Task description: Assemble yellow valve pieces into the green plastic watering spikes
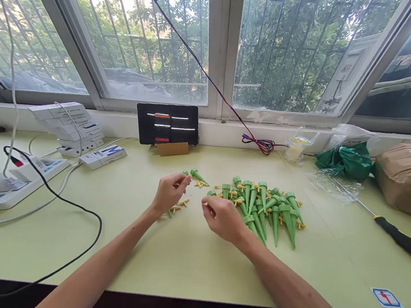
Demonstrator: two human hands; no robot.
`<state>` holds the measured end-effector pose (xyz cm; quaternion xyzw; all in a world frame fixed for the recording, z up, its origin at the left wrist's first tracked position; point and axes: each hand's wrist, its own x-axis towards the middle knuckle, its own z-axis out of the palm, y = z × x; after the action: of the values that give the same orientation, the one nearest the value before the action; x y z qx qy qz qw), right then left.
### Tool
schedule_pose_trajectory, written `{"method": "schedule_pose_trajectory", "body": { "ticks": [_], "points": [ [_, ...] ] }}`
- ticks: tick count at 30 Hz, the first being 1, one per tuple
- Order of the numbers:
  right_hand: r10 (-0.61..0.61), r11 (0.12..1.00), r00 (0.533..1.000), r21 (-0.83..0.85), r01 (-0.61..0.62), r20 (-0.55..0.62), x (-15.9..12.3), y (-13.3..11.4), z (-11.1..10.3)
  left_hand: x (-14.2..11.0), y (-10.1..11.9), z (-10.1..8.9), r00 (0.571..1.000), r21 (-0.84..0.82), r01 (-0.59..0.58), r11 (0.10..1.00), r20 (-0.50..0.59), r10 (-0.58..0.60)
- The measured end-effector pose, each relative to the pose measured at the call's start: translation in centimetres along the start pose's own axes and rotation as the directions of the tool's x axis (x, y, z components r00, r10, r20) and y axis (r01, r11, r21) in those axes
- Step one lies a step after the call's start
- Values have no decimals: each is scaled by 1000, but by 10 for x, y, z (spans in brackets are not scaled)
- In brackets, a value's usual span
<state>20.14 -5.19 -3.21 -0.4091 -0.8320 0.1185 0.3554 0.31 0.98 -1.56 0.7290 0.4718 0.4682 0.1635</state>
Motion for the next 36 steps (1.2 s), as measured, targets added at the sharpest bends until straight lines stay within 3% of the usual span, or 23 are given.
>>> {"method": "schedule_pose_trajectory", "body": {
  "ticks": [5, 9, 12, 15, 36],
  "points": [
    [-45, 999, 984, 10, 44, 171, -7, -12, 15, 4, 0, -6, 996, -40, 61, 997, -54, -64],
    [-7, 1000, 982, 6, 6, 186, -8, -9, 16, 9, -2, -8, 981, -234, 151, 960, -81, -174],
    [19, 1000, 983, -7, -18, 183, -8, -6, 15, 13, -5, -11, 948, -440, 234, 867, -95, -304],
    [25, 999, 981, -24, -21, 191, -8, -5, 16, 17, -7, -15, 922, -510, 252, 822, -132, -365],
    [186, 958, 956, -259, -125, 229, 61, -21, 44, 15, -10, -12, 920, -451, 228, 863, -189, -342]
  ]
}}
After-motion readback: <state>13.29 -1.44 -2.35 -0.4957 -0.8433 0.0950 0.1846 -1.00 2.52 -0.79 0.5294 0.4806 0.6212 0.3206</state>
